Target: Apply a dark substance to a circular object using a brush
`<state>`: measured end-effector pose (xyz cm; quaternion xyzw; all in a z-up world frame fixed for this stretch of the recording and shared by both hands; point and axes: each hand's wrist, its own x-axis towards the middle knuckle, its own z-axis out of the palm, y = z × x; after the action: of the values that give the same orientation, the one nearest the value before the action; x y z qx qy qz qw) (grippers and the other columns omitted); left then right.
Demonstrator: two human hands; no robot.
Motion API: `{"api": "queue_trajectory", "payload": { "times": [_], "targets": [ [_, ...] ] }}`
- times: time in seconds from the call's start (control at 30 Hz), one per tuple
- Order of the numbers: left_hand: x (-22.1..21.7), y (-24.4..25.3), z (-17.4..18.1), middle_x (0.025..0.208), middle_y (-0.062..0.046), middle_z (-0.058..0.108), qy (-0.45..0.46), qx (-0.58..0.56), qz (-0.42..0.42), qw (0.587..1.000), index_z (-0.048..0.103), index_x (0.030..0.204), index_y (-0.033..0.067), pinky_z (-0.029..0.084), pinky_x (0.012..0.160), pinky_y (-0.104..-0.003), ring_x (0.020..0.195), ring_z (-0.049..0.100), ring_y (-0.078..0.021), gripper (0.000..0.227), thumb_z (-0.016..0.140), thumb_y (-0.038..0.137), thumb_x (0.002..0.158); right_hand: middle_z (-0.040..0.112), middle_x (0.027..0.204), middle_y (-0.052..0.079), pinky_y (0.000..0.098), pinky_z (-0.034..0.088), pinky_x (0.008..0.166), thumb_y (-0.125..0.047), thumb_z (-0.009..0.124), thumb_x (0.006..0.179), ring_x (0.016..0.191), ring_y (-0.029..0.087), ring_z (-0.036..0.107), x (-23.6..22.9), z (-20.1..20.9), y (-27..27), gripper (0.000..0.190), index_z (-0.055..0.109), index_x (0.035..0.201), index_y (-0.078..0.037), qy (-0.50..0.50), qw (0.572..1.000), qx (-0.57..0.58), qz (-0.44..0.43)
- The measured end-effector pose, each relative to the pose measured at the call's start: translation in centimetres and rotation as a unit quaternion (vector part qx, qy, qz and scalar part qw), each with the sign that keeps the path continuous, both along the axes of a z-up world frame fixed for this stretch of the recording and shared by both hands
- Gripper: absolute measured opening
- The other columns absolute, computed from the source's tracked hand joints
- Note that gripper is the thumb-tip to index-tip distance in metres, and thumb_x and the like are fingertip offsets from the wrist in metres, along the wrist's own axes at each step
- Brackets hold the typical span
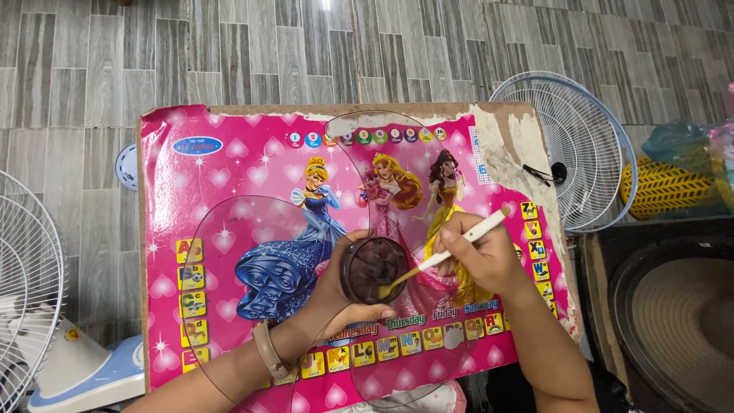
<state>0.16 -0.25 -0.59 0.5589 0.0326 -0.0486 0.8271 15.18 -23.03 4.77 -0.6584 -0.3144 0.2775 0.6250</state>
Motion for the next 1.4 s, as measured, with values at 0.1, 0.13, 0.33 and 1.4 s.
{"api": "queue_trajectory", "payload": {
  "times": [0.1,0.13,0.33,1.4],
  "targets": [
    [0.0,0.0,0.0,0.136,-0.01,0.063,0.012,0.013,0.007,1.0,0.033,0.148,0.0168,0.051,0.109,-0.039,0.125,0.064,-0.0237,0.111,0.092,0.001,0.056,0.066,0.073,0.005,0.0196,0.039,0.047,-0.012,0.056,0.098,0.053,0.008,0.048,-0.4,1.2,0.1,0.018,0.065,0.085,-0.003,-0.119,0.989,-0.088,-0.03],
    [0.0,-0.1,-0.1,0.136,-0.01,0.063,0.007,0.017,0.006,1.0,0.032,0.147,0.017,0.052,0.108,-0.039,0.125,0.065,-0.0236,0.11,0.092,0.001,0.057,0.064,0.07,0.004,0.0218,0.04,0.046,-0.011,0.056,0.097,0.051,0.01,0.048,-0.6,1.8,0.1,0.019,0.063,0.08,-0.004,-0.182,0.977,-0.104,-0.033],
    [0.1,-0.1,0.1,0.135,-0.012,0.061,-0.023,0.05,0.013,0.998,0.032,0.147,0.0142,0.051,0.107,-0.039,0.124,0.065,-0.0245,0.106,0.093,0.009,0.06,0.053,0.054,0.001,0.0322,0.035,0.042,-0.001,0.061,0.082,0.04,0.017,0.04,-3.7,6.2,1.7,0.026,0.048,0.062,-0.01,-0.424,0.893,-0.136,-0.07],
    [-2.5,-1.0,1.2,0.141,-0.018,0.053,-0.085,0.102,0.084,0.988,0.022,0.147,0.014,0.058,0.104,-0.041,0.127,0.065,-0.0308,0.11,0.095,0.008,0.065,0.068,0.082,0.006,0.0194,0.057,0.044,-0.038,0.069,0.104,0.056,0.013,0.068,-6.3,1.0,-5.8,0.033,0.062,0.11,-0.007,-0.148,0.892,0.199,-0.378]
  ]
}}
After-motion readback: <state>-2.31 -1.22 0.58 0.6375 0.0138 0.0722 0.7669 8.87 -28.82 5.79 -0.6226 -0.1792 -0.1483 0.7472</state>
